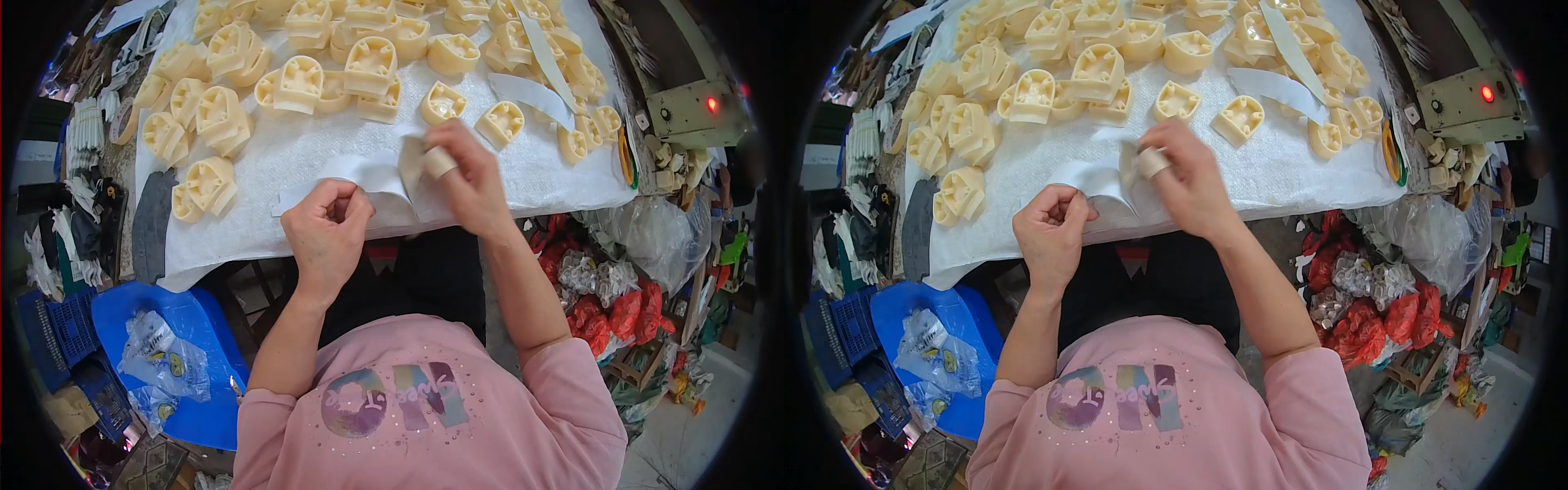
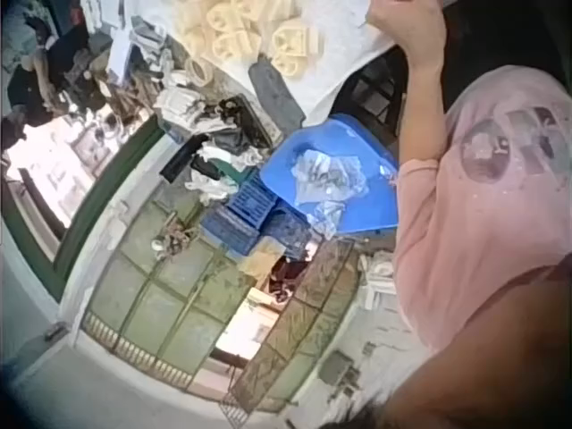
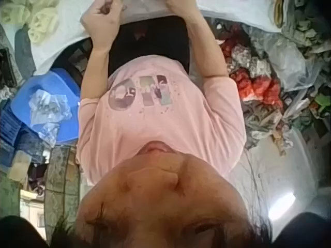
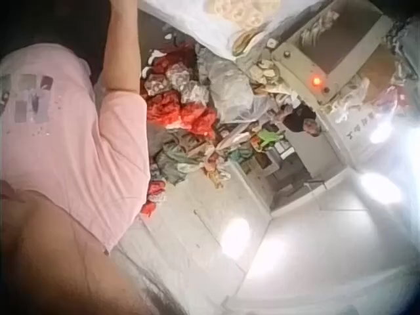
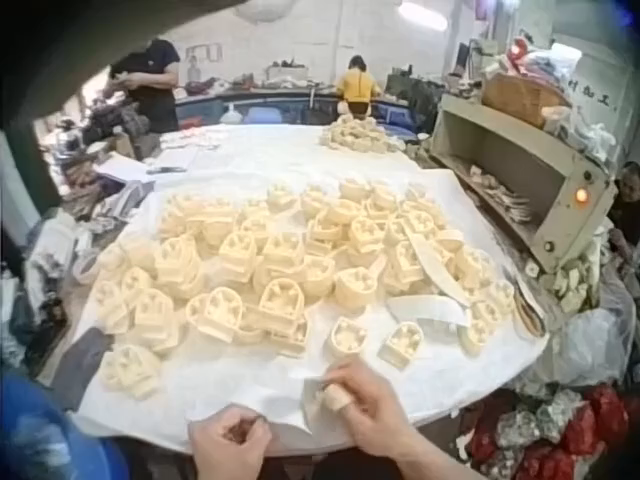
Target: The recorder manually assembles cream-colored shoe components by attaching white strips and trimming excess material with scissors.
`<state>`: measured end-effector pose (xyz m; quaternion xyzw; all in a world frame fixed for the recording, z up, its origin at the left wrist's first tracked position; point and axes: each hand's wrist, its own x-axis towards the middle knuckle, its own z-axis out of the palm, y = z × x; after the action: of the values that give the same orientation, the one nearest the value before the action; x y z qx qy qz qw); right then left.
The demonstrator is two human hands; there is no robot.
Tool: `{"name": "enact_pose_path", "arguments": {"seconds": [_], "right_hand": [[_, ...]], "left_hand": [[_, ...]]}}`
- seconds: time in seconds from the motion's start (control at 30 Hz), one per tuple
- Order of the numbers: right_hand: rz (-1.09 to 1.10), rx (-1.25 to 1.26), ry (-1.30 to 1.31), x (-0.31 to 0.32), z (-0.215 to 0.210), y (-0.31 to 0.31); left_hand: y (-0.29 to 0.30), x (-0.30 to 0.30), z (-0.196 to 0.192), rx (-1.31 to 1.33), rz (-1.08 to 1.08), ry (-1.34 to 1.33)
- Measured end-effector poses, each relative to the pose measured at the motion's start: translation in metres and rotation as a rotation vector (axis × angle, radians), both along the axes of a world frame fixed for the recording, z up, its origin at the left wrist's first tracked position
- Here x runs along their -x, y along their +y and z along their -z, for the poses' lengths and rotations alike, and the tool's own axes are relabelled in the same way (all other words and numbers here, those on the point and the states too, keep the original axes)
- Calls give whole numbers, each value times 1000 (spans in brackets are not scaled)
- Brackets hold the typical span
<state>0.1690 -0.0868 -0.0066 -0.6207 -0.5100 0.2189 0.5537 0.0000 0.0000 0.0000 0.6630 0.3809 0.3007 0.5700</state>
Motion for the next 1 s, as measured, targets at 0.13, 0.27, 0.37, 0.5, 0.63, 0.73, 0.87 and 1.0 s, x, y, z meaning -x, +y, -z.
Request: {"name": "enact_pose_path", "arguments": {"seconds": [0.13, 0.27, 0.37, 0.5, 0.63, 0.73, 0.87, 1.0], "right_hand": [[391, -145, 344, -19, -6, -10], [430, -253, 227, -25, -18, -19], [478, -211, 0, -25, -29, -25], [411, -157, -382, -13, -38, -24], [271, -182, -606, 1, -46, -16], [249, -172, -705, 14, -50, -15], [152, -120, -812, 35, -55, -14], [54, -104, -657, 42, -53, -10]], "left_hand": [[3, 11, 9, -375, -46, 194], [5, 25, 7, -733, 38, 394], [1, 35, 9, -879, 50, 300], [2, 14, -3, -1080, 326, 235], [-3, 21, 18, -1018, 318, 378], [-6, 22, 5, -1064, 268, 468], [-7, 12, -10, -566, 486, -38], [-19, -8, -14, 469, 171, -412]]}}
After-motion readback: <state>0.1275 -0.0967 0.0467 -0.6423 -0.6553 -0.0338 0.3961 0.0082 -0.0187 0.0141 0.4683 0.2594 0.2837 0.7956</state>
